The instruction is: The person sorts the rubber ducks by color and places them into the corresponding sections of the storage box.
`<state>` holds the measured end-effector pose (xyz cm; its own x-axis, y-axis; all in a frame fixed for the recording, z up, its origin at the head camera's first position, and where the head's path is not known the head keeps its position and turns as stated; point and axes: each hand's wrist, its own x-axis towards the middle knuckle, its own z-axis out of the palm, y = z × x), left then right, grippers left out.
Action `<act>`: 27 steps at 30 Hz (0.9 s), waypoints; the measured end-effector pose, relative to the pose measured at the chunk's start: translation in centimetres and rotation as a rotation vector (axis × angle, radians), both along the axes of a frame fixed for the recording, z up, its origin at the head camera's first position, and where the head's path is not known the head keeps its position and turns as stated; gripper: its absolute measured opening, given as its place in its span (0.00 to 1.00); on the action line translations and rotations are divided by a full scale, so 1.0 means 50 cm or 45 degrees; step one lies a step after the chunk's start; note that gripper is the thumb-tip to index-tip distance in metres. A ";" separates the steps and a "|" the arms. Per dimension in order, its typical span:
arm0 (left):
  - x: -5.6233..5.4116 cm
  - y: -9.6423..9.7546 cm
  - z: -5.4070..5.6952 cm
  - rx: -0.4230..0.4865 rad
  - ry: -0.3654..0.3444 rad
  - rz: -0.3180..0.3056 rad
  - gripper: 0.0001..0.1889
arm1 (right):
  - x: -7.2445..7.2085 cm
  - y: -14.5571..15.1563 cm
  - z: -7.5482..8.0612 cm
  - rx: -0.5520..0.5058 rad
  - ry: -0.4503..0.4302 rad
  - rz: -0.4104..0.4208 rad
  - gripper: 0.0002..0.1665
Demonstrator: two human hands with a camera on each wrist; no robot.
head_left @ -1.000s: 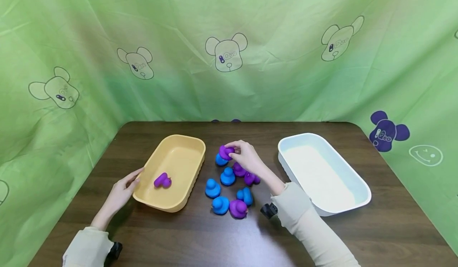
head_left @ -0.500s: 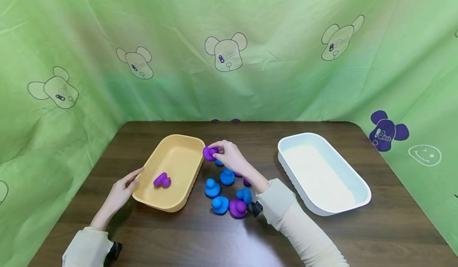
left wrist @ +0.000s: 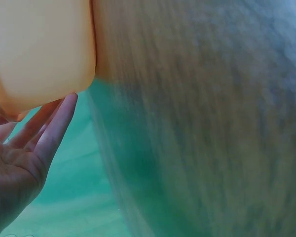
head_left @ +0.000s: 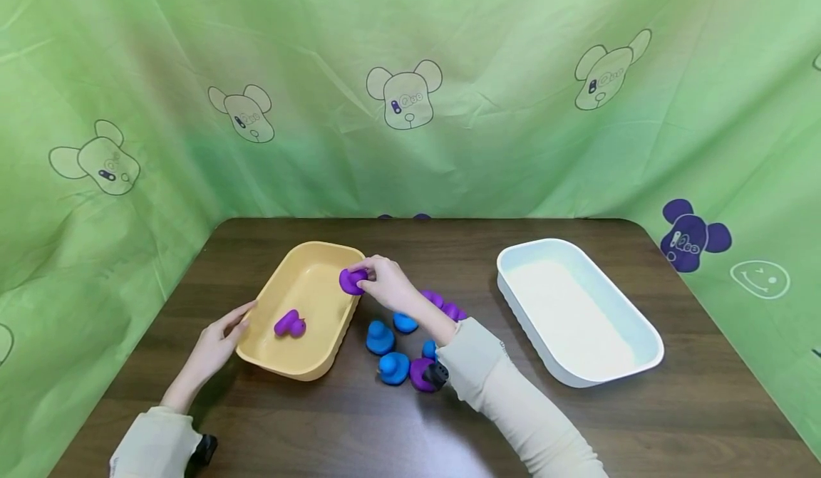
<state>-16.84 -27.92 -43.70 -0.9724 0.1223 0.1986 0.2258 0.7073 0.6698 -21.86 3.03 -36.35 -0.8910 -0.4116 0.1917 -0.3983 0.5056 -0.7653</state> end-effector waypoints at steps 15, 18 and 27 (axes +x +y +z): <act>0.000 0.000 -0.001 -0.011 0.022 0.009 0.18 | 0.012 -0.045 0.004 0.021 -0.072 0.090 0.14; 0.000 -0.001 -0.002 -0.015 0.026 0.009 0.18 | 0.010 -0.053 -0.001 0.038 -0.076 0.103 0.14; 0.000 0.001 0.000 -0.017 0.008 0.019 0.18 | 0.001 -0.070 -0.019 0.035 -0.089 0.145 0.13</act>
